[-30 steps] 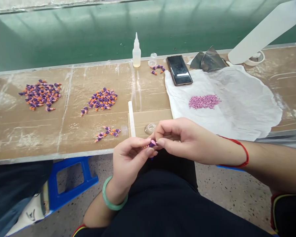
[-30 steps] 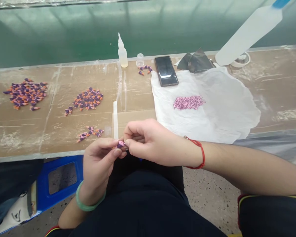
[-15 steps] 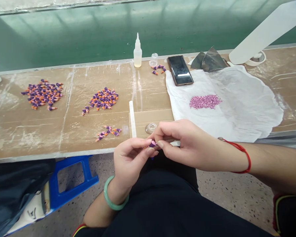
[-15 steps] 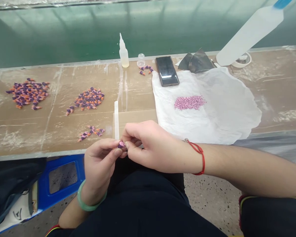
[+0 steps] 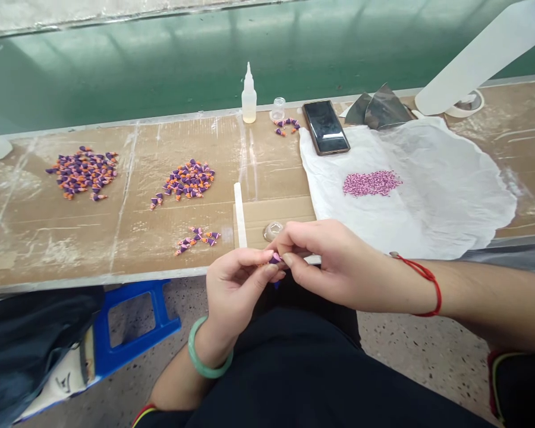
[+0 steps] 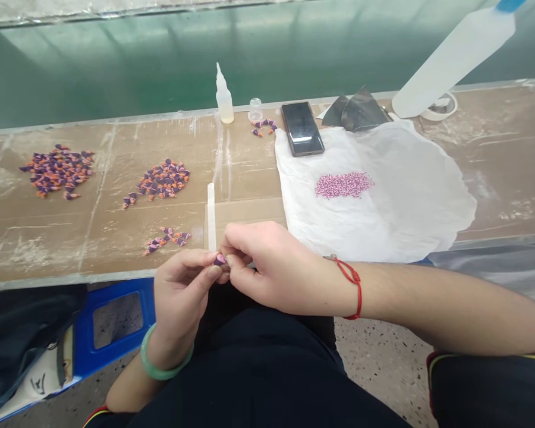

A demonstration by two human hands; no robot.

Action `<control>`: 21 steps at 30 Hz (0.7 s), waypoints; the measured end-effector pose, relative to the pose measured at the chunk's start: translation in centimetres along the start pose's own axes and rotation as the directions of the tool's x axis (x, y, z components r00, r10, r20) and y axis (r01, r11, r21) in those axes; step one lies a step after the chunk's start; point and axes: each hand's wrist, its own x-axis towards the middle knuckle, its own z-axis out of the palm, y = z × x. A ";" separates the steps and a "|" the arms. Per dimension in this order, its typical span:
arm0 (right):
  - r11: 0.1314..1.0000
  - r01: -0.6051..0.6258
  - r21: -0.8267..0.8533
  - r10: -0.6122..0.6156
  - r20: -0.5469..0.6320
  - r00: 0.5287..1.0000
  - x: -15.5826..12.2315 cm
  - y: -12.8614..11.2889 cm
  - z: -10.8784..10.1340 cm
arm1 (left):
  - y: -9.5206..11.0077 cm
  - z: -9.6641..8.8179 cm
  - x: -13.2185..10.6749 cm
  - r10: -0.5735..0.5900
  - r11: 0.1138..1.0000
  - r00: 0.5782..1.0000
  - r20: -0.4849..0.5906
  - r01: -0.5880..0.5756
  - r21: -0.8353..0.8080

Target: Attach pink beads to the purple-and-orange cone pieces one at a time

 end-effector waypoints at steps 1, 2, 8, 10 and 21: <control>1.000 0.001 -0.009 -0.001 -0.005 1.000 0.0 0.1 0.1 | -0.1 0.1 0.1 -0.004 1.000 1.000 0.000 0.004 0.007; 1.000 0.003 -0.023 -0.003 -0.004 1.000 0.0 0.1 0.2 | -0.1 0.1 0.1 -0.011 1.000 1.000 0.001 0.011 0.021; 0.982 -0.074 -0.176 0.079 0.023 0.997 -2.0 3.1 -1.4 | 0.9 -3.8 0.3 -0.054 0.918 0.997 -0.063 0.075 0.391; 0.947 -0.152 -0.284 0.114 -0.145 0.983 -3.4 5.8 -3.3 | 1.6 -7.3 0.1 0.044 0.824 0.976 -0.212 0.085 0.560; 0.677 -0.293 -0.675 0.090 -0.319 0.944 -4.7 16.3 -8.9 | 4.8 -17.8 2.8 0.103 0.244 0.983 -0.151 0.122 0.962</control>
